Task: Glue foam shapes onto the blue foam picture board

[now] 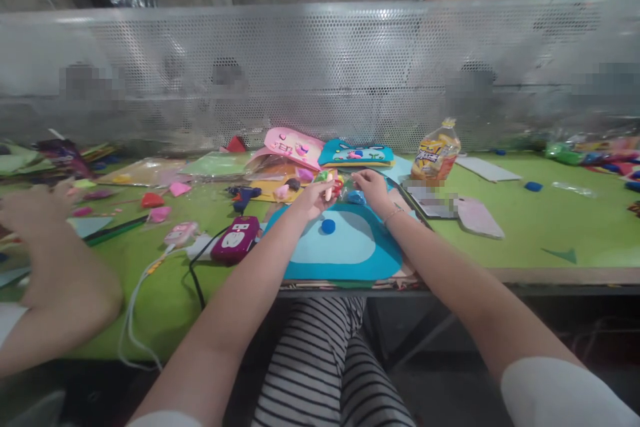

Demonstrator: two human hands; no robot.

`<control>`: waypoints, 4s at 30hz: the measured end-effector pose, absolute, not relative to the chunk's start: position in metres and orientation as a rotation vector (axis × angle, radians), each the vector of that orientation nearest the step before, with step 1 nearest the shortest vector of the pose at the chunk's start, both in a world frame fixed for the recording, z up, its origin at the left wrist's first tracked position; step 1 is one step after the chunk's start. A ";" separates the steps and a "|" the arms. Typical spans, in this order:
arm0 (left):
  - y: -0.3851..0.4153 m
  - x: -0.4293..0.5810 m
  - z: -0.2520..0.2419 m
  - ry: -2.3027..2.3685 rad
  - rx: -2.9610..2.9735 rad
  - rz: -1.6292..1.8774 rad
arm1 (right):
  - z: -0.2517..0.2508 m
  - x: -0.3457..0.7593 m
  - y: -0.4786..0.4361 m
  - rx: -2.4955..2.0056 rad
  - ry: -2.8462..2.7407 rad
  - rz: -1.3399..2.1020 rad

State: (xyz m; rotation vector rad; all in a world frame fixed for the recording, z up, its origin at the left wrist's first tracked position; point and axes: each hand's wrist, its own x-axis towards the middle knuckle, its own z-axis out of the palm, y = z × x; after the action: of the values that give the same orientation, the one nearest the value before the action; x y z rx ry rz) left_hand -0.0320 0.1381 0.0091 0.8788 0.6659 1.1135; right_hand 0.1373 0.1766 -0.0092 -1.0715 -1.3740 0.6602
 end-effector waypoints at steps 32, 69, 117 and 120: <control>0.145 -0.034 0.007 0.912 0.659 1.245 | -0.022 0.145 0.181 -1.227 -1.803 0.272; 0.145 -0.031 0.001 0.911 1.035 1.182 | -0.009 0.113 0.156 -0.735 -1.600 0.898; 0.143 -0.027 -0.002 1.167 1.587 1.291 | -0.011 0.108 0.151 -0.884 -1.494 1.145; 0.142 -0.028 -0.002 1.198 1.655 1.285 | -0.012 0.109 0.151 -0.888 -1.514 1.119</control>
State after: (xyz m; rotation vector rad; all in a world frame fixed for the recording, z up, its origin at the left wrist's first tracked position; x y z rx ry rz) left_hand -0.0279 0.1420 -0.0018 1.6550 1.1975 1.2847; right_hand 0.1087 0.1506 -0.0120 -0.8881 -1.5144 1.1190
